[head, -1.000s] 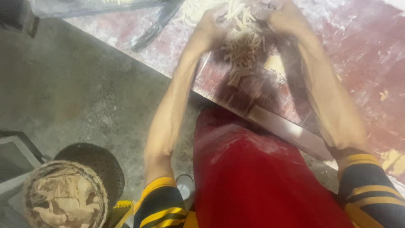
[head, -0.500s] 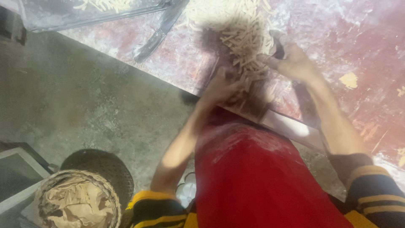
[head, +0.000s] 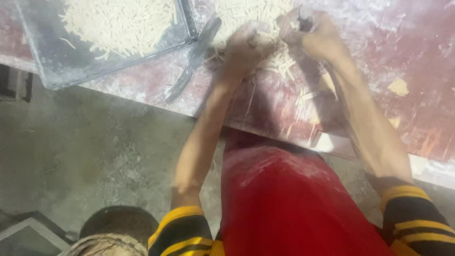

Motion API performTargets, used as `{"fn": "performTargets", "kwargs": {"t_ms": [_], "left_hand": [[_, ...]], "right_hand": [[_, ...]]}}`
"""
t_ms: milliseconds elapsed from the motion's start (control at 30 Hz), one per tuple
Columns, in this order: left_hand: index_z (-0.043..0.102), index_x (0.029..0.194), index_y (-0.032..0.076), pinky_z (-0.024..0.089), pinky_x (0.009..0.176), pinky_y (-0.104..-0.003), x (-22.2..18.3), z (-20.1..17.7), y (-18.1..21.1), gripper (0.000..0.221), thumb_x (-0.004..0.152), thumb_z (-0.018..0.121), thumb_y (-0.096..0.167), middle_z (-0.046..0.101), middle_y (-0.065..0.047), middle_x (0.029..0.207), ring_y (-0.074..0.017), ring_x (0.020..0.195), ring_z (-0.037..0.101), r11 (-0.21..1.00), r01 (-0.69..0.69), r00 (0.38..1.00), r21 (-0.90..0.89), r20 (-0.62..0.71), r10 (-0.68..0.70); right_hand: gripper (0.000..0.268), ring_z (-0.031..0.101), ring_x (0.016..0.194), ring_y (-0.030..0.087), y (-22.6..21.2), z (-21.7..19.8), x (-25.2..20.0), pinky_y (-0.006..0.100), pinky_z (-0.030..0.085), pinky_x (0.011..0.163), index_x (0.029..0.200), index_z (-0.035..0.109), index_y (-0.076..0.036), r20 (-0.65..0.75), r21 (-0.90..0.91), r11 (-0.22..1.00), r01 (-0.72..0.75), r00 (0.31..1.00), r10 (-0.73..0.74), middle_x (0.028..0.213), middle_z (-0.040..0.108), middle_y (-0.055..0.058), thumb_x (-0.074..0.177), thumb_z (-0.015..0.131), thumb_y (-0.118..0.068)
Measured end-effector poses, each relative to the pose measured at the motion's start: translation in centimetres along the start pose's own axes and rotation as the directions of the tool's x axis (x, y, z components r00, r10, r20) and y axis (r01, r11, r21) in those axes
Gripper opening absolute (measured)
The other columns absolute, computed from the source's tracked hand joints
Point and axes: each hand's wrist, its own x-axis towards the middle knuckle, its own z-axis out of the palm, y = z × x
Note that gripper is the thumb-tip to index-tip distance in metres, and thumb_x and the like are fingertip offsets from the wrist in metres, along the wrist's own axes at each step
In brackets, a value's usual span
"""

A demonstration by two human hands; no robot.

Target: The person cuts dough into thin strips using a large knife and then gathers the strips by hand into piles on a tray.

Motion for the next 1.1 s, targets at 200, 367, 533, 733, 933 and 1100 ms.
{"fn": "performTargets", "kwargs": {"t_ms": [200,367,533,733,933,1100], "left_hand": [[0.062,0.124,-0.003,0.064,0.068,-0.025,1.7,-1.7,-0.9,0.028,0.095,0.059,-0.002,0.066,-0.01,0.113,-0.0119,0.087,0.07,0.972,0.025,0.999,-0.235,0.04,-0.016],[0.067,0.091,0.003,0.052,0.052,-0.026,0.5,-4.4,0.0,0.022,0.105,0.051,0.002,0.072,-0.006,0.081,-0.0078,0.079,0.075,0.942,0.323,0.927,0.086,0.171,-0.333],[0.069,0.097,0.004,0.057,0.054,-0.031,-3.0,-4.6,2.6,0.019,0.095,0.061,0.021,0.073,-0.011,0.082,-0.0185,0.068,0.072,0.598,0.73,0.596,0.331,0.121,-0.794],[0.064,0.108,-0.003,0.058,0.071,-0.046,-4.2,0.3,-0.7,0.048,0.092,0.069,0.042,0.072,-0.018,0.09,-0.0315,0.08,0.072,0.62,0.414,0.812,0.666,0.037,-0.582],[0.062,0.116,0.0,0.055,0.086,-0.051,-6.4,1.9,-6.6,0.033,0.089,0.057,0.018,0.071,-0.024,0.105,-0.04,0.099,0.069,0.512,0.275,0.91,0.814,-0.048,-0.412],[0.065,0.101,-0.001,0.056,0.069,-0.049,-6.5,1.8,-6.2,0.025,0.08,0.055,0.007,0.07,-0.022,0.09,-0.0393,0.081,0.069,0.531,0.175,0.958,0.829,-0.019,-0.286]], "right_hand": [[0.026,0.071,0.085,0.018,0.2,-1.1,0.1,0.038,0.056,0.084,0.12,0.078,-0.006,-0.085,-0.207,0.96,-0.186,0.982,0.171,0.101,0.078,0.012,0.105,0.07,-0.027],[0.046,0.07,0.105,0.032,-2.2,-2.2,-3.9,0.048,0.056,0.094,0.137,0.062,-0.01,0.031,-0.244,0.949,-0.2,0.976,0.214,0.117,0.072,0.018,0.096,0.071,-0.029],[0.064,0.056,0.133,0.035,0.0,-1.1,-8.3,0.051,0.043,0.114,0.138,0.049,0.0,0.113,-0.437,0.848,-0.301,0.917,0.384,0.131,0.059,0.024,0.089,0.08,-0.025],[0.033,0.058,0.124,0.034,2.8,0.7,-8.8,0.053,0.043,0.109,0.133,0.061,-0.003,0.092,-0.509,0.858,-0.071,0.986,0.136,0.098,0.069,0.017,0.102,0.064,-0.015],[0.032,0.069,0.105,0.02,4.4,0.8,-5.0,0.036,0.059,0.095,0.137,0.06,-0.005,-0.098,0.175,0.975,0.137,0.988,-0.121,0.12,0.072,0.008,0.106,0.053,-0.003],[0.043,0.068,0.106,0.018,5.2,-0.8,-3.1,0.032,0.058,0.09,0.145,0.056,0.001,-0.11,-0.013,0.955,0.295,0.949,-0.294,0.122,0.071,0.016,0.103,0.061,0.005]]}}
